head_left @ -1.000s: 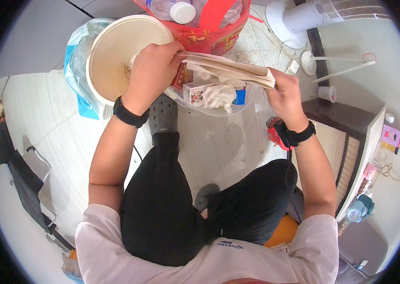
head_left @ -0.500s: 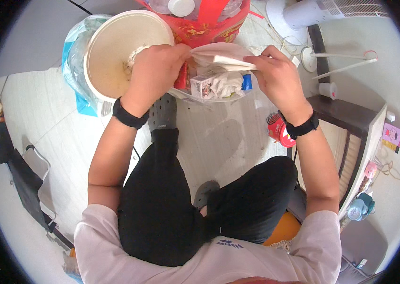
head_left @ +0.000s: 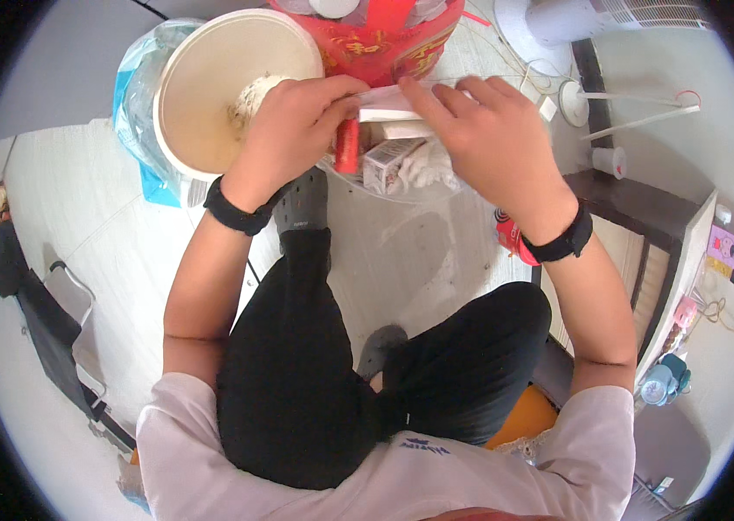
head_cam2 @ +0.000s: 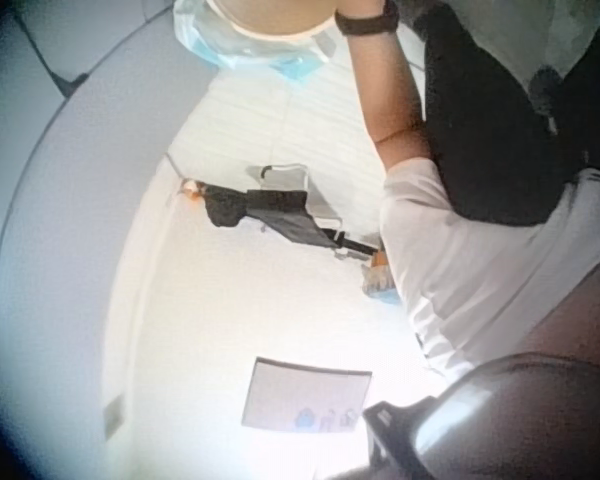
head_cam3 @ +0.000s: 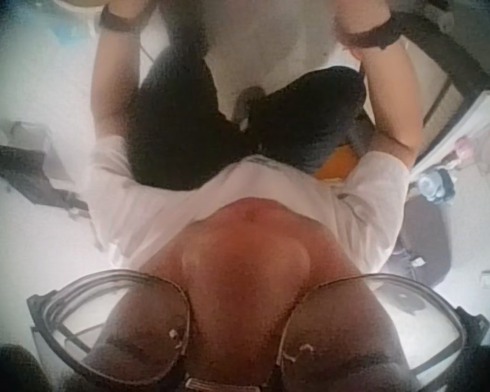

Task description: The person sits on the floor and handles various items including a red bag, a white bucket, and a plastic bag. They then pick up a white plastic stand and a power cord, proceeding to assemble the stand by inserting the cord into the base and securing it.

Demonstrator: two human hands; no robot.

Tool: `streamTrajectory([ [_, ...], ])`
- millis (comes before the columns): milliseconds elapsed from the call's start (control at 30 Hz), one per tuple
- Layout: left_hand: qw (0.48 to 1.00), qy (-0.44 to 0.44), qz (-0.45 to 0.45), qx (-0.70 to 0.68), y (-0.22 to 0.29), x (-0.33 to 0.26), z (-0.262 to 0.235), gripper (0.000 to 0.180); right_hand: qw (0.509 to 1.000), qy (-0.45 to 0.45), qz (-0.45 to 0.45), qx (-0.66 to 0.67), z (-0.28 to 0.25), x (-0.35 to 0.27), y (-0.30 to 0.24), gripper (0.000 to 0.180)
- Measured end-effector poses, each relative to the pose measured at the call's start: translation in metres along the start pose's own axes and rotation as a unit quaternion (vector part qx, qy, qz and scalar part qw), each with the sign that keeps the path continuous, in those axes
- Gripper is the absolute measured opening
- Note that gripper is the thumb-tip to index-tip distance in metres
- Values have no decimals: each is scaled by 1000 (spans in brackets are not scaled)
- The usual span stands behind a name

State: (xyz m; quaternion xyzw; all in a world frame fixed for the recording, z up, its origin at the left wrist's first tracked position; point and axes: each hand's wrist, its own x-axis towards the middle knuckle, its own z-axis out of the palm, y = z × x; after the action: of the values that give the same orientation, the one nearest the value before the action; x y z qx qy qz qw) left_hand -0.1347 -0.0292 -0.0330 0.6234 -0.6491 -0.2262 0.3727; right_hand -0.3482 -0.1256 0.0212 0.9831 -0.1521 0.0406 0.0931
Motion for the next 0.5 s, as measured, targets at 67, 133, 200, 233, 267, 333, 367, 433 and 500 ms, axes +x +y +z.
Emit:
streamTrajectory([
  [67, 1000, 1, 7, -12, -4, -1, 3, 16, 991, -128, 42, 22, -13, 5, -22, 39],
  [133, 999, -10, -24, -32, -2, -1, 1, 17, 997, -58, 18, -53, -8, 4, -22, 41],
  [200, 999, -10, -31, -37, -4, -2, 0, 17, 997, -26, 0, -70, -10, 1, -22, 43],
  [233, 999, -3, -23, -32, -6, -3, 1, 17, 998, -29, -6, -50, -18, -3, -23, 43],
  [267, 1000, 3, -15, -27, -8, -4, 1, 18, 999, -32, -12, -30, -22, -6, -23, 44],
  [333, 1000, -15, -16, -9, -6, -1, 0, 18, 1000, 0, -25, -1, -15, -16, -19, 35],
  [367, 1000, -24, -16, 0, -5, 1, 0, 18, 999, 16, -31, 13, -12, -19, -17, 31],
  [433, 999, -20, 11, 25, -7, 6, 3, 19, 998, 18, -53, 40, -11, -15, -14, 29],
  [500, 998, -19, 38, 41, -9, 12, 8, 19, 997, -3, -62, 49, -11, -9, -12, 26],
])
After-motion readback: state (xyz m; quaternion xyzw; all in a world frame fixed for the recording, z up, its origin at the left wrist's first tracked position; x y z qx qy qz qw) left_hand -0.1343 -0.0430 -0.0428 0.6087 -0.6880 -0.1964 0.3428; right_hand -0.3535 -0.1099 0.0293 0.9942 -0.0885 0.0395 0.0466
